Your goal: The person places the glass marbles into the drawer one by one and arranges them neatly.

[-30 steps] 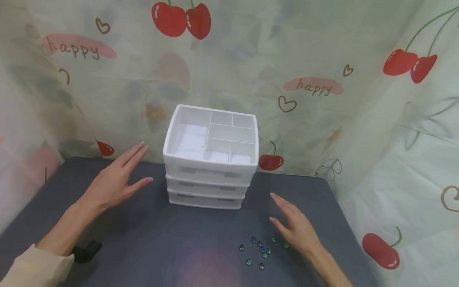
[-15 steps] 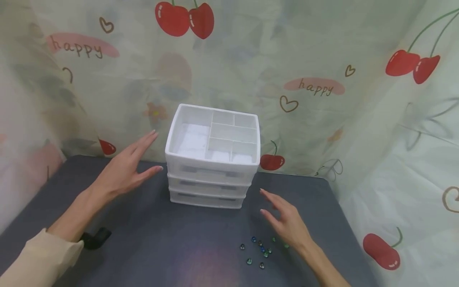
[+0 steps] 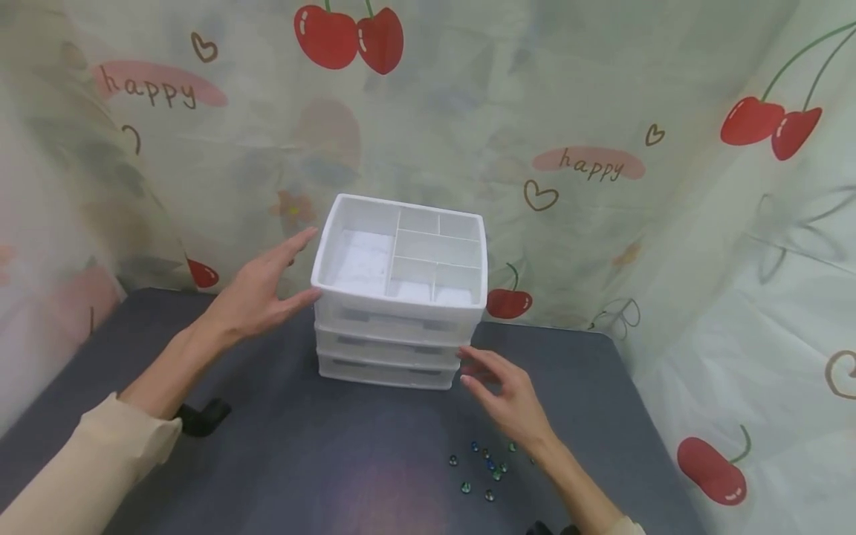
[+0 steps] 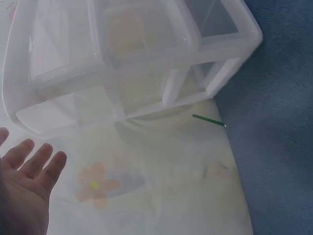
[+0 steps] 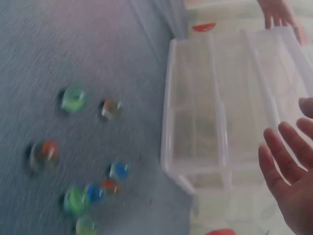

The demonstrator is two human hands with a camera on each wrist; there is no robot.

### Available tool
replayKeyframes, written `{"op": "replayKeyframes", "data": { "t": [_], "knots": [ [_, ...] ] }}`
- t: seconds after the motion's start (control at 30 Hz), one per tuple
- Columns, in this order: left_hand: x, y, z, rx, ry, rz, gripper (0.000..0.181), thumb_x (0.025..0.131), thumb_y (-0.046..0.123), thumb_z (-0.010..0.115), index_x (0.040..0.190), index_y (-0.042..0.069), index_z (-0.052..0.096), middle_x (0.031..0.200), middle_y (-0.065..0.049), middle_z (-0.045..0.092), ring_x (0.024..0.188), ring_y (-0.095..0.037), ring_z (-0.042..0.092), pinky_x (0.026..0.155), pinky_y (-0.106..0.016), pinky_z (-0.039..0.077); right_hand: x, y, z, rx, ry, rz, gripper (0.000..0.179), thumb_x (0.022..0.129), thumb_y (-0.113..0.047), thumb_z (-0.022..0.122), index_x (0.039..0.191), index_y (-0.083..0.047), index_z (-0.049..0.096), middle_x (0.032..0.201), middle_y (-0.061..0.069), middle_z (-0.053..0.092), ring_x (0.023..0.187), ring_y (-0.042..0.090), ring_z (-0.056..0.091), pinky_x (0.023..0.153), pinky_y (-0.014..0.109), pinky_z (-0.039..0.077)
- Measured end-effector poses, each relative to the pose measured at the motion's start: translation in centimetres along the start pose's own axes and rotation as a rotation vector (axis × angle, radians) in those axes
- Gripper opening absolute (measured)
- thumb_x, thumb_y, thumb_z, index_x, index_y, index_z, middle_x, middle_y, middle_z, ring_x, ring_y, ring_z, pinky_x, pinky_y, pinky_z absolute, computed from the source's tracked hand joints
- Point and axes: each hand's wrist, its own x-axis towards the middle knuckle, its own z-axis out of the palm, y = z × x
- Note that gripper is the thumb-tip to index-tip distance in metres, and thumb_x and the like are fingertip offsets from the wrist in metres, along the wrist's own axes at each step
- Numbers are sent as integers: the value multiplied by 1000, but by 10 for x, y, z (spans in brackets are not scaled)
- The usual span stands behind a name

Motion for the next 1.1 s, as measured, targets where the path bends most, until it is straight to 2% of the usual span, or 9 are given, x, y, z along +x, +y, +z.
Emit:
{"op": "replayKeyframes", "data": {
  "t": [0.13, 0.27, 0.33, 0.53, 0.63, 0.83, 0.97, 1.1],
  "knots": [
    [6, -1, 3, -62, 9, -5, 82, 89, 32, 75, 157, 16, 31, 154, -12, 40, 128, -37, 50, 98, -57, 44, 7, -4, 10, 68, -5, 0, 41, 93, -6, 70, 132, -11, 63, 122, 4, 67, 102, 20, 67, 83, 35, 54],
    [11, 0, 5, -92, 10, 14, 84, 86, 28, 78, 155, 13, 33, 153, -12, 41, 130, -34, 49, 99, -53, 45, 14, -8, 20, 137, -2, -13, 38, 93, -2, 68, 131, -3, 63, 121, 11, 68, 101, 28, 67, 81, 34, 55],
    [13, 2, 5, -102, -5, 0, 85, 86, 28, 79, 155, 14, 33, 153, -11, 42, 131, -33, 48, 100, -51, 45, 16, -9, 25, 177, -2, -3, 38, 93, -1, 67, 130, 0, 63, 120, 13, 68, 101, 31, 67, 81, 33, 54],
    [22, 11, 1, -150, -57, -85, 83, 86, 31, 79, 155, 14, 35, 154, -13, 41, 129, -37, 50, 101, -53, 43, 26, -19, 38, 322, -40, 122, 34, 97, -10, 64, 131, -4, 64, 121, 13, 69, 104, 30, 67, 89, 37, 53],
    [26, 13, 1, -170, -67, -125, 84, 85, 31, 80, 154, 14, 36, 156, -11, 37, 129, -37, 51, 102, -53, 42, 32, -21, 43, 382, -49, 187, 33, 100, -15, 61, 130, -5, 64, 119, 14, 69, 103, 30, 68, 88, 41, 53],
    [34, 13, 6, -223, -60, -178, 85, 83, 30, 82, 154, 16, 38, 156, -10, 37, 129, -36, 51, 102, -51, 43, 40, -18, 57, 499, -13, 287, 34, 101, -25, 59, 128, -6, 66, 117, 11, 71, 100, 28, 69, 85, 39, 54],
    [35, 13, 12, -250, -54, -207, 86, 82, 30, 83, 153, 18, 38, 154, -12, 40, 129, -36, 51, 102, -51, 43, 42, -17, 69, 641, 20, 361, 37, 100, -28, 60, 127, -4, 67, 118, 13, 70, 99, 26, 69, 88, 41, 53],
    [36, 12, 15, -294, -47, -232, 88, 81, 27, 84, 154, 18, 37, 154, -13, 40, 131, -37, 50, 104, -51, 41, 46, -20, 81, 776, 59, 417, 41, 100, -30, 61, 129, -2, 65, 120, 13, 69, 98, 23, 70, 87, 37, 54]
  ]
}}
